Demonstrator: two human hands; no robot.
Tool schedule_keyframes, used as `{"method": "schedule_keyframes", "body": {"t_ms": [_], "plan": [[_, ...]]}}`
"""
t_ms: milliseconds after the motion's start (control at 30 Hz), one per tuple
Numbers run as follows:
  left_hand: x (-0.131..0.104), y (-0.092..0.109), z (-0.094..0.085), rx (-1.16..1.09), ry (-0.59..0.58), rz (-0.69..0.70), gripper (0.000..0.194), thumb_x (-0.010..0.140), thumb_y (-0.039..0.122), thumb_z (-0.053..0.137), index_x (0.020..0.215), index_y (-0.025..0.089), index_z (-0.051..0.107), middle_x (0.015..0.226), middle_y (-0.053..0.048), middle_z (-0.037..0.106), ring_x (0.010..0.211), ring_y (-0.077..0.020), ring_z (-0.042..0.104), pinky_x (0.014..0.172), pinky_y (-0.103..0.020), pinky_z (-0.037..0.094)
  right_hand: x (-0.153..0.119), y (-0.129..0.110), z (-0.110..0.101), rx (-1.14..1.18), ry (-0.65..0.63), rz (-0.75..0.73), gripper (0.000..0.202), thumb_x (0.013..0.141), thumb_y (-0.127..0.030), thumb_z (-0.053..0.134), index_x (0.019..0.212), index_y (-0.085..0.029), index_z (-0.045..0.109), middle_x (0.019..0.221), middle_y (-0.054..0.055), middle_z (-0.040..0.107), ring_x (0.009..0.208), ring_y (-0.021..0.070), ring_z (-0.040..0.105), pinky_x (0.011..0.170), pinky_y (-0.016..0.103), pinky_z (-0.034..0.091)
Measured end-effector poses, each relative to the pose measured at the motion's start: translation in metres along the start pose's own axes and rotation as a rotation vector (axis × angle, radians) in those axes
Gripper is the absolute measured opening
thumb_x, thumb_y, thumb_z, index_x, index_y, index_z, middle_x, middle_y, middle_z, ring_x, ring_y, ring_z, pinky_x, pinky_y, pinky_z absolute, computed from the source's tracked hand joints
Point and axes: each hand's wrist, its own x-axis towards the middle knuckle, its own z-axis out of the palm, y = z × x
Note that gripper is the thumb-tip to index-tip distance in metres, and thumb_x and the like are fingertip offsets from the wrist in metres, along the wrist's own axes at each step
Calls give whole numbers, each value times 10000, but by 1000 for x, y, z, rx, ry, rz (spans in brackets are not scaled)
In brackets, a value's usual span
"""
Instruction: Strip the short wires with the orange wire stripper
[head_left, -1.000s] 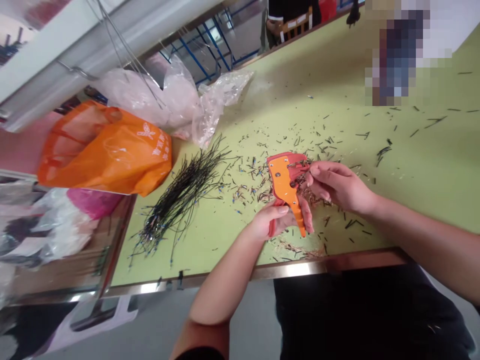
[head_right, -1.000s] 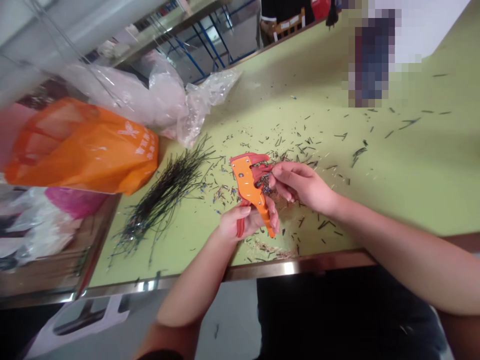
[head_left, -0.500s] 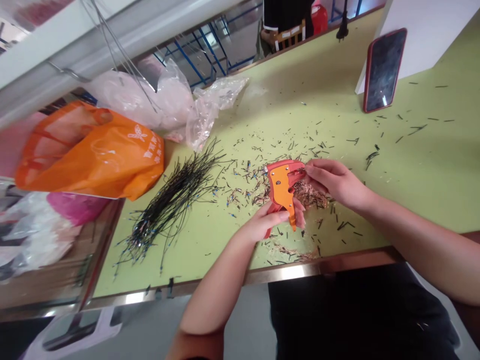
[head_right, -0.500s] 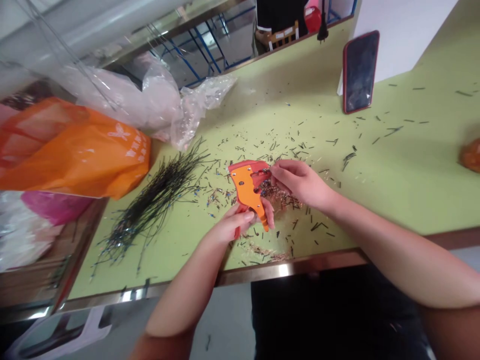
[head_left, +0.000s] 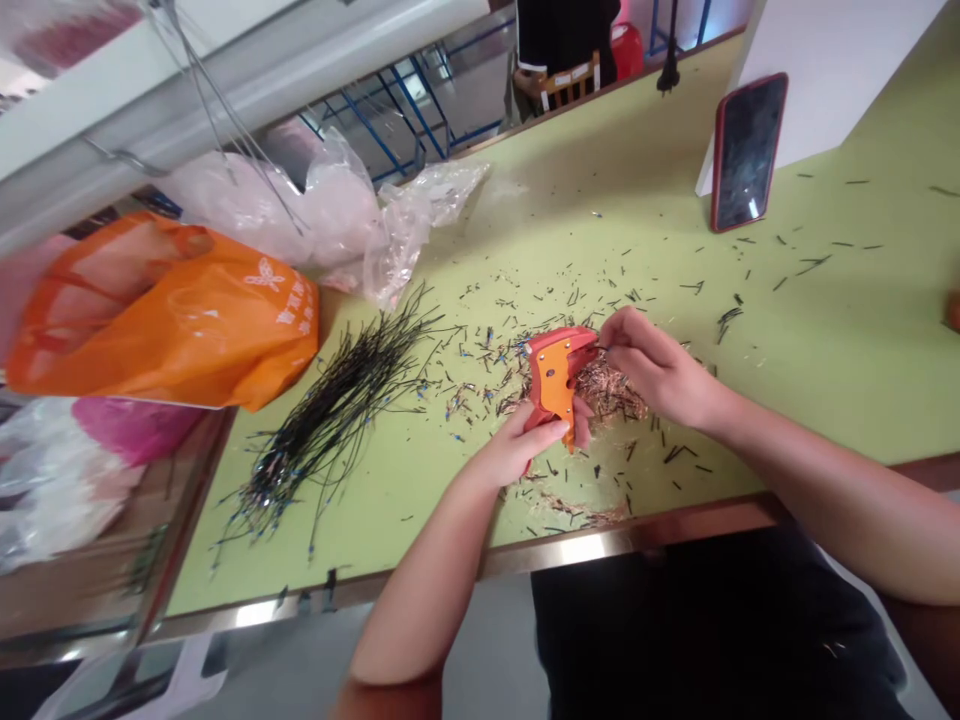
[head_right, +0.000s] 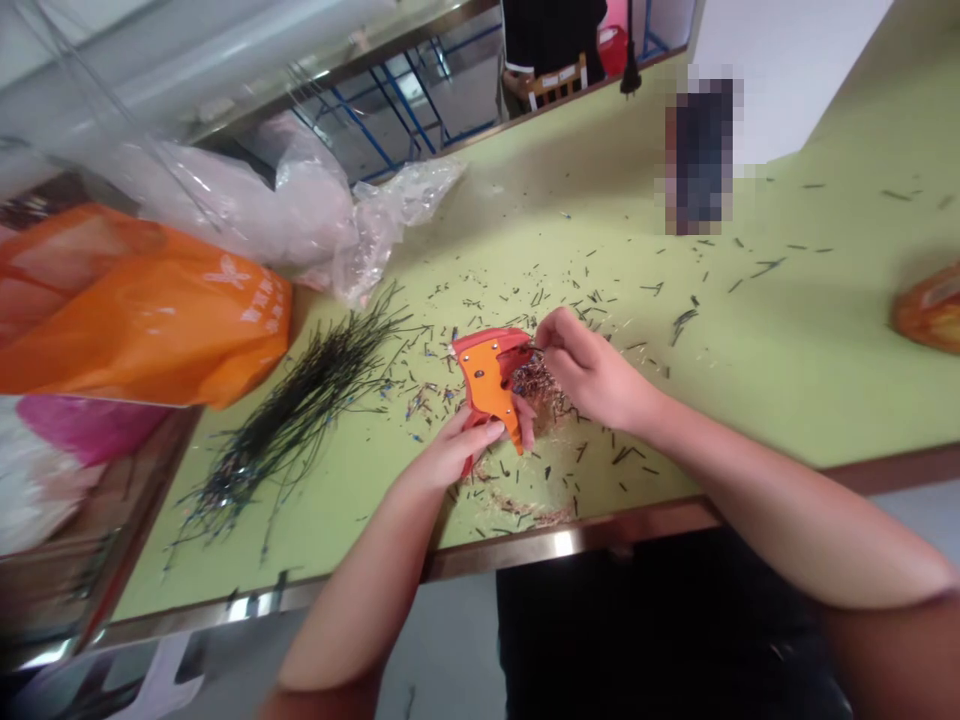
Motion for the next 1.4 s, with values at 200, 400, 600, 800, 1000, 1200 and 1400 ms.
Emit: {"method": "schedule_keyframes", "body": {"t_ms": [200,400,600,800,1000,1200,1400], "plan": [[0,-8,2,-45,36,-30,323,965,463,685,1067,157,703,894,-72,744,826,-199,697,793,-330,512,8,8,-6,95,-96,-24,22,1035,-215,484,1048,-224,470,749,-22,620,631,131,509,589,313,407],[5,-12,6,-140,49,-65,344,920,488,738,880,157,653,690,-16,645,645,-166,623,632,-296,501,9,13,-9,196,-166,5,94,1029,-302,541,1055,-221,500,764,-17,665,688,134,596,659,315,497],[7,-9,11,-249,24,-101,367,874,491,773,811,159,629,641,-1,597,580,-150,595,588,-284,485,29,27,-37,-2,92,-104,250,1046,-445,529,1087,-218,625,1102,97,730,1037,223,696,965,431,568],[10,-8,11,-261,68,-120,376,841,507,780,829,158,642,661,-18,619,627,-160,602,617,-282,484,82,49,-119,-664,796,103,571,996,-197,445,1564,-134,442,1636,203,472,1567,345,349,1276,538,324],[11,-13,10,-227,104,-170,459,779,566,834,883,153,663,723,-28,665,657,-171,625,644,-305,513,109,63,-143,-806,666,257,819,947,-134,464,1706,-34,173,1728,222,350,1645,444,119,1314,649,101],[11,-9,13,-223,110,-138,447,788,561,827,871,154,661,715,-21,663,654,-160,624,637,-286,510,102,47,-123,-673,687,202,791,968,-169,453,1710,-97,189,1769,176,270,1669,386,69,1337,619,85],[14,-7,9,-299,83,-66,373,829,496,789,863,152,650,668,-18,648,617,-162,634,619,-285,524,63,27,-44,-397,436,51,440,1091,-401,395,1433,-214,598,1494,138,655,1360,231,637,1154,418,515]]}}
